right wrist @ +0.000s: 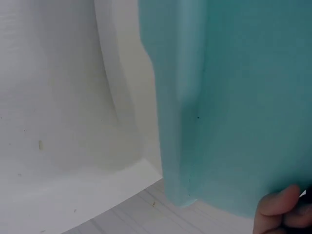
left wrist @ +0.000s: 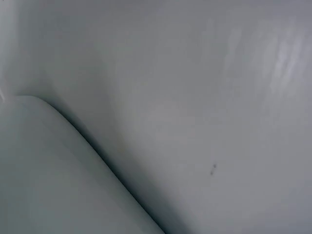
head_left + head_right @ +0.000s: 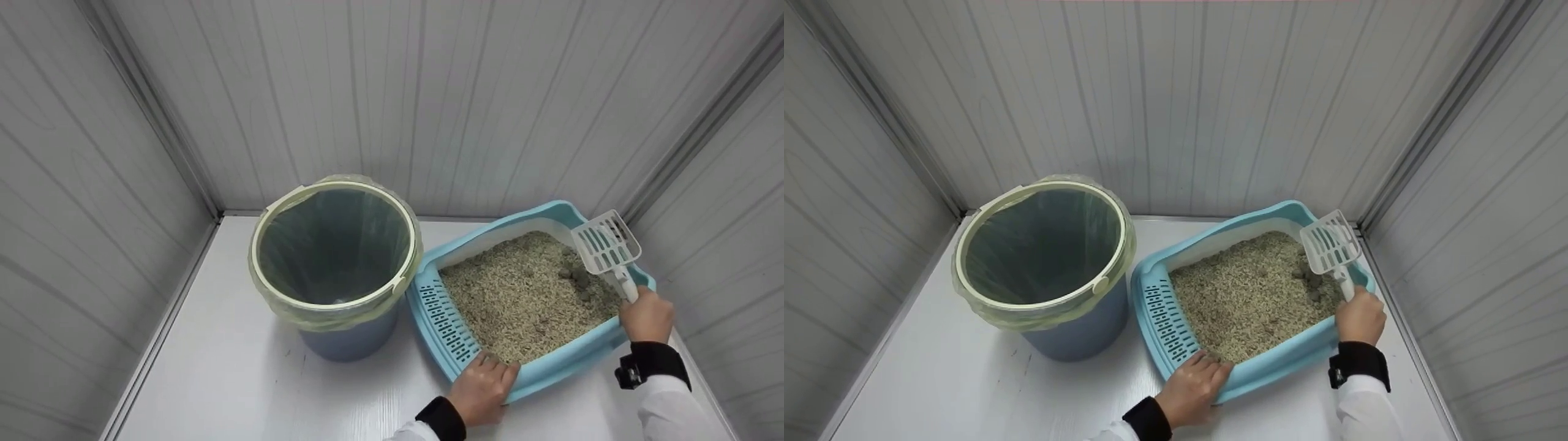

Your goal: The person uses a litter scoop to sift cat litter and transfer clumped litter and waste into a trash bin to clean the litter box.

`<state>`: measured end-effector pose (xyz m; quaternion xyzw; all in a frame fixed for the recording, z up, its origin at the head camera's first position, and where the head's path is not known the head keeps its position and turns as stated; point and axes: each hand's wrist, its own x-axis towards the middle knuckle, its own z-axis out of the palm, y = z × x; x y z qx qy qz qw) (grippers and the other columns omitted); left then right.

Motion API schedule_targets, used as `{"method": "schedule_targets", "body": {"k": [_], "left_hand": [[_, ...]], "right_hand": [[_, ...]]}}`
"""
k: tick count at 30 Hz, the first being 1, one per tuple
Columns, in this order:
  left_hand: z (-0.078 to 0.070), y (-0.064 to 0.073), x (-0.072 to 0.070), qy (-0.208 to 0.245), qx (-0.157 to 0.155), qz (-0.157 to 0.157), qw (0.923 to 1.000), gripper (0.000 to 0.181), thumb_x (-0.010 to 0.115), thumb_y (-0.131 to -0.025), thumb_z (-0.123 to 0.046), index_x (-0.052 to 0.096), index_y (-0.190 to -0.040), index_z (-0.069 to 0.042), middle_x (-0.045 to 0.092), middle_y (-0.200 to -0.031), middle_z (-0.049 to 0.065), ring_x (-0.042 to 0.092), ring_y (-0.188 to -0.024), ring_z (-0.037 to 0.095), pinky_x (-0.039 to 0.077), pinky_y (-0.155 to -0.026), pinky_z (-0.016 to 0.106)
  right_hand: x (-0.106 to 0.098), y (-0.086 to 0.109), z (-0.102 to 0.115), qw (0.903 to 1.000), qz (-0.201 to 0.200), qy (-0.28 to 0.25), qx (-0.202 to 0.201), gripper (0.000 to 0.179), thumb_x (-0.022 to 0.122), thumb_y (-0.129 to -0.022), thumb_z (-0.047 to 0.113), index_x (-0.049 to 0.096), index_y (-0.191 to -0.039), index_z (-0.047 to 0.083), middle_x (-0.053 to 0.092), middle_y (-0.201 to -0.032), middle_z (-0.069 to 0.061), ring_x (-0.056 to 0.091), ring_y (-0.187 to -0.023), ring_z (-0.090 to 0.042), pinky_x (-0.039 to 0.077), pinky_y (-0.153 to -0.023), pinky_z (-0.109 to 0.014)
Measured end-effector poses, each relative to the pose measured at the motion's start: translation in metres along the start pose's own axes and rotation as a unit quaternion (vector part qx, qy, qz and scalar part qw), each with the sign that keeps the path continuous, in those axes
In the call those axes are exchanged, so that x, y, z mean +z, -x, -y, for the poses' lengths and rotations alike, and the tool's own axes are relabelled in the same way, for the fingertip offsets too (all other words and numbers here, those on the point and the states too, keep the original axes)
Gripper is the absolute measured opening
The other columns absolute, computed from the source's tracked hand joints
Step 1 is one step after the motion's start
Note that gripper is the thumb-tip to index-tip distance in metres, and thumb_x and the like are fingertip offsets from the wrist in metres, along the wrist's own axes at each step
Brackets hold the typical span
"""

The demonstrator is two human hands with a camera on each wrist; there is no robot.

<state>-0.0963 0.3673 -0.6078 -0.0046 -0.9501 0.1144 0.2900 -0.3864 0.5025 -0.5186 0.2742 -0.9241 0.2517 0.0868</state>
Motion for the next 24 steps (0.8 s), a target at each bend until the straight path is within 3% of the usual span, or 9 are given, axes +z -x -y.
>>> {"method": "schedule_targets", "body": {"k": [8, 14, 21, 24], "left_hand": [[0.024, 0.006, 0.003, 0.008, 0.030, -0.010, 0.9995, 0.063, 0.068, -0.066, -0.049, 0.058, -0.119, -0.015, 0.067, -0.095, -0.007, 0.064, -0.091, 0.009, 0.049, -0.092, 0.030], [0.040, 0.011, 0.003, 0.029, 0.049, 0.011, 0.9983, 0.070, 0.071, -0.064, -0.053, 0.057, -0.122, -0.016, 0.068, -0.102, -0.007, 0.064, -0.096, 0.010, 0.047, -0.096, 0.030], [0.061, 0.016, -0.002, 0.046, 0.067, 0.055, 0.9951, 0.084, 0.079, -0.053, -0.053, 0.055, -0.125, -0.016, 0.068, -0.108, -0.005, 0.062, -0.102, 0.012, 0.044, -0.100, 0.030], [0.069, 0.019, -0.003, 0.052, 0.075, 0.062, 0.9939, 0.084, 0.080, -0.054, -0.051, 0.055, -0.126, -0.016, 0.067, -0.109, -0.005, 0.063, -0.103, 0.012, 0.042, -0.101, 0.031]], "right_hand": [[0.003, 0.016, 0.005, 0.9986, -0.047, -0.019, 0.014, 0.010, 0.052, -0.079, -0.001, 0.053, -0.075, -0.010, 0.055, -0.069, -0.034, 0.052, -0.061, -0.053, 0.038, -0.054, -0.058], [0.002, 0.029, 0.010, 0.9974, -0.052, -0.026, 0.041, 0.011, 0.053, -0.080, -0.001, 0.055, -0.079, -0.012, 0.055, -0.070, -0.034, 0.052, -0.064, -0.052, 0.037, -0.057, -0.059], [0.001, 0.044, 0.018, 0.9958, -0.051, -0.034, 0.068, 0.012, 0.052, -0.081, 0.001, 0.054, -0.080, -0.010, 0.055, -0.071, -0.032, 0.052, -0.063, -0.050, 0.037, -0.053, -0.058], [0.001, 0.050, 0.022, 0.9954, -0.046, -0.034, 0.077, 0.013, 0.051, -0.082, 0.004, 0.054, -0.081, -0.009, 0.056, -0.073, -0.033, 0.054, -0.063, -0.051, 0.038, -0.052, -0.058]]}}
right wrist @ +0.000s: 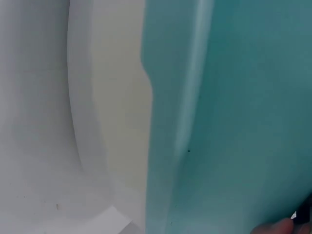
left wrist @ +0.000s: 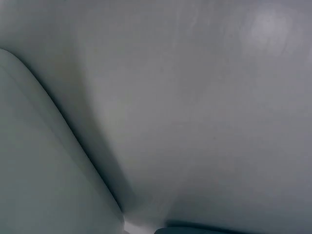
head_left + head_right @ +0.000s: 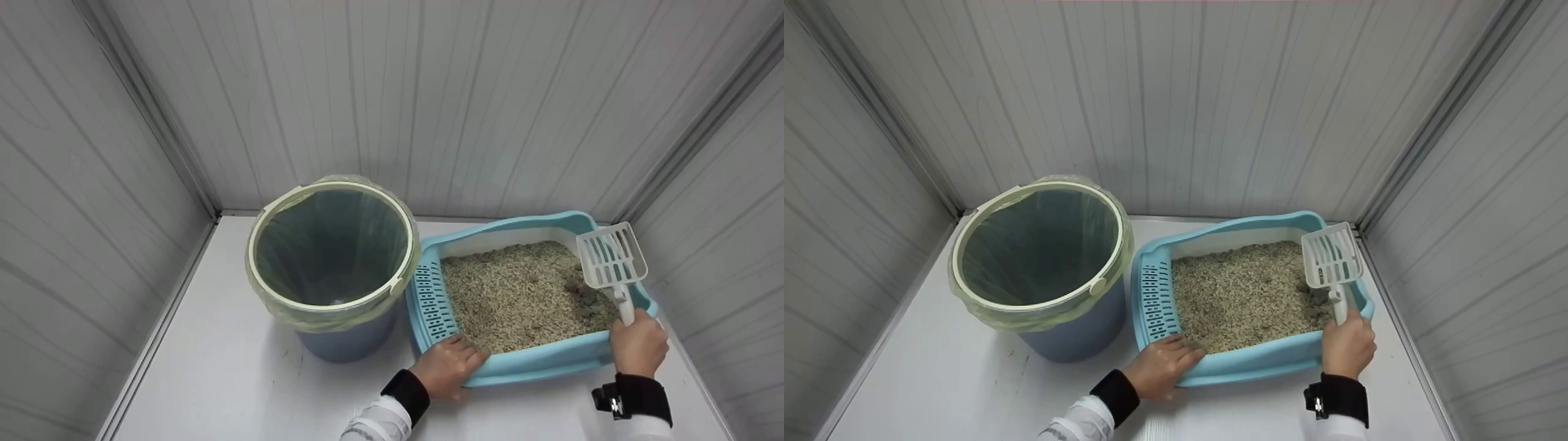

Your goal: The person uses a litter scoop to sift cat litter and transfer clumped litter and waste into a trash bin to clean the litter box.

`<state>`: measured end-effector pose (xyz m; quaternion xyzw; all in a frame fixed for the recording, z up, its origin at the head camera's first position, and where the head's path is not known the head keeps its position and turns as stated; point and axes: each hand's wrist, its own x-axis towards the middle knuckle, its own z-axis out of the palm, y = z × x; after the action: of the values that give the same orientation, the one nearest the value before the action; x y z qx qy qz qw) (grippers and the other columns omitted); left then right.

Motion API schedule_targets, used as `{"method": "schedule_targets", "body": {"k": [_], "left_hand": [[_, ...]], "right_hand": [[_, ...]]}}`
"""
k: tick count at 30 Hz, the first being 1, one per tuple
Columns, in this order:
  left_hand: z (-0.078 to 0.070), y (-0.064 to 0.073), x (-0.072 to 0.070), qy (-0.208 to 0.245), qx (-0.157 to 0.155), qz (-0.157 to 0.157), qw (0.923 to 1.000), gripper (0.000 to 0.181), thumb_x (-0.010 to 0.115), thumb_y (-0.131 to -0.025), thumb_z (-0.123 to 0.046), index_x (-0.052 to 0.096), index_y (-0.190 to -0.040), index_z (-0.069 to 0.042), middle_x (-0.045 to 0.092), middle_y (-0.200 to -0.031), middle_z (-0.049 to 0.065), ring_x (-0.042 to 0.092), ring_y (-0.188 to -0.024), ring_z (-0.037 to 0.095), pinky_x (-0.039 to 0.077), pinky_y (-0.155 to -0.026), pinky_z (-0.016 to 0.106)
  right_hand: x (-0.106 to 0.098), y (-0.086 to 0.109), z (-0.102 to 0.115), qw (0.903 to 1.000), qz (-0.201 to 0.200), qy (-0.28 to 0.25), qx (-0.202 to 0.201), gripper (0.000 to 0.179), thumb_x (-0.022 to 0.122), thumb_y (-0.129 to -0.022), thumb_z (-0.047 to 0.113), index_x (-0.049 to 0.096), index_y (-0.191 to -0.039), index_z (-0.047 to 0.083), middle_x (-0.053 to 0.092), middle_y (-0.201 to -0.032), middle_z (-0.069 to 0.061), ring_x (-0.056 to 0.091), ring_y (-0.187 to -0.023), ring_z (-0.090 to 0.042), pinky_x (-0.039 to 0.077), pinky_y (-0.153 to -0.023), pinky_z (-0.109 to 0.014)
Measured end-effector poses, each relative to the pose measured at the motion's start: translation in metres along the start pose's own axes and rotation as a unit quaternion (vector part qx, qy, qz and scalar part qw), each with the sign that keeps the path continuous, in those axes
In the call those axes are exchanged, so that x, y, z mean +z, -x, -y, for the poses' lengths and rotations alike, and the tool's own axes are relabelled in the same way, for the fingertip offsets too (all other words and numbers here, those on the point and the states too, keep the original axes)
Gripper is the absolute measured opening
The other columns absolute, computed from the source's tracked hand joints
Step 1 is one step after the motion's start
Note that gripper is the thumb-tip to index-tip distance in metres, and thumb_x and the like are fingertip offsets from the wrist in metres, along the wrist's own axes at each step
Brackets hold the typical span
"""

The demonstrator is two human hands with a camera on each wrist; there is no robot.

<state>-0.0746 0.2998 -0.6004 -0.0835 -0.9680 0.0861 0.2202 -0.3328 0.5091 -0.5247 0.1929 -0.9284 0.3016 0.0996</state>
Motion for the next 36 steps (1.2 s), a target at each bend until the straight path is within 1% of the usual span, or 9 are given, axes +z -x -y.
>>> {"method": "schedule_targets", "body": {"k": [5, 9, 14, 19, 25, 28, 32, 35, 36], "left_hand": [[0.000, 0.000, -0.001, -0.004, 0.000, 0.002, 1.0000, 0.079, 0.079, -0.057, -0.048, 0.055, -0.125, -0.016, 0.067, -0.109, -0.004, 0.063, -0.102, 0.012, 0.042, -0.102, 0.031], [-0.002, 0.000, -0.002, -0.008, -0.003, -0.001, 1.0000, 0.077, 0.078, -0.060, -0.050, 0.054, -0.125, -0.017, 0.067, -0.108, -0.004, 0.062, -0.103, 0.012, 0.040, -0.104, 0.030], [-0.002, 0.000, -0.002, -0.016, -0.005, -0.002, 0.9999, 0.076, 0.078, -0.060, -0.050, 0.055, -0.125, -0.017, 0.067, -0.108, -0.005, 0.062, -0.104, 0.011, 0.039, -0.105, 0.030], [-0.003, 0.001, -0.001, -0.004, -0.011, -0.011, 0.9999, 0.076, 0.078, -0.059, -0.047, 0.056, -0.125, -0.017, 0.067, -0.109, -0.005, 0.062, -0.103, 0.011, 0.041, -0.103, 0.031], [-0.004, 0.003, 0.000, -0.010, -0.020, -0.018, 0.9996, 0.074, 0.079, -0.058, -0.046, 0.056, -0.123, -0.018, 0.067, -0.107, -0.007, 0.062, -0.101, 0.011, 0.041, -0.102, 0.031], [-0.005, 0.003, -0.001, -0.005, -0.029, -0.014, 0.9995, 0.074, 0.080, -0.057, -0.046, 0.057, -0.121, -0.018, 0.067, -0.108, -0.007, 0.062, -0.101, 0.011, 0.041, -0.103, 0.031], [-0.009, 0.002, -0.004, 0.008, -0.052, 0.001, 0.9986, 0.071, 0.080, -0.058, -0.046, 0.056, -0.119, -0.019, 0.066, -0.110, -0.006, 0.061, -0.103, 0.011, 0.040, -0.103, 0.031], [-0.014, 0.001, -0.005, -0.005, -0.068, -0.006, 0.9976, 0.057, 0.076, -0.067, -0.041, 0.056, -0.115, -0.019, 0.066, -0.108, -0.007, 0.061, -0.103, 0.010, 0.042, -0.101, 0.031], [-0.016, 0.000, -0.005, -0.009, -0.076, -0.008, 0.9971, 0.056, 0.076, -0.068, -0.043, 0.056, -0.114, -0.019, 0.066, -0.107, -0.007, 0.061, -0.103, 0.010, 0.042, -0.101, 0.031]], "right_hand": [[0.001, 0.002, -0.001, 0.9999, -0.009, -0.010, -0.008, 0.014, 0.052, -0.082, 0.005, 0.051, -0.075, -0.007, 0.055, -0.070, -0.033, 0.053, -0.062, -0.052, 0.037, -0.051, -0.059], [0.002, 0.002, -0.003, 0.9995, -0.017, -0.017, -0.018, 0.016, 0.054, -0.081, 0.004, 0.049, -0.071, -0.006, 0.055, -0.068, -0.033, 0.053, -0.060, -0.052, 0.036, -0.049, -0.059], [0.001, 0.001, -0.004, 0.9996, -0.008, -0.020, -0.018, 0.016, 0.056, -0.082, 0.005, 0.052, -0.077, -0.010, 0.056, -0.072, -0.035, 0.053, -0.061, -0.053, 0.037, -0.050, -0.059], [0.000, 0.001, -0.005, 0.9998, 0.004, -0.017, -0.009, 0.019, 0.056, -0.083, 0.006, 0.055, -0.086, -0.013, 0.056, -0.077, -0.037, 0.054, -0.065, -0.054, 0.039, -0.054, -0.060], [0.000, 0.001, -0.004, 0.9998, 0.006, -0.011, -0.015, 0.020, 0.056, -0.082, 0.006, 0.054, -0.085, -0.013, 0.055, -0.076, -0.036, 0.054, -0.065, -0.054, 0.039, -0.053, -0.060], [0.001, 0.001, -0.004, 0.9997, 0.009, -0.010, -0.019, 0.019, 0.056, -0.083, 0.007, 0.053, -0.084, -0.013, 0.055, -0.075, -0.036, 0.053, -0.062, -0.052, 0.039, -0.052, -0.059], [0.001, 0.001, -0.004, 0.9997, 0.010, -0.006, -0.022, 0.020, 0.056, -0.082, 0.007, 0.054, -0.084, -0.013, 0.055, -0.076, -0.036, 0.053, -0.063, -0.052, 0.039, -0.052, -0.059], [-0.001, 0.000, -0.004, 0.9995, 0.011, 0.001, -0.028, 0.021, 0.055, -0.082, 0.007, 0.055, -0.086, -0.014, 0.055, -0.077, -0.038, 0.054, -0.064, -0.053, 0.039, -0.052, -0.060], [-0.002, 0.000, -0.004, 0.9994, 0.013, 0.002, -0.031, 0.021, 0.055, -0.082, 0.006, 0.055, -0.086, -0.014, 0.055, -0.076, -0.038, 0.054, -0.062, -0.053, 0.039, -0.051, -0.059]]}}
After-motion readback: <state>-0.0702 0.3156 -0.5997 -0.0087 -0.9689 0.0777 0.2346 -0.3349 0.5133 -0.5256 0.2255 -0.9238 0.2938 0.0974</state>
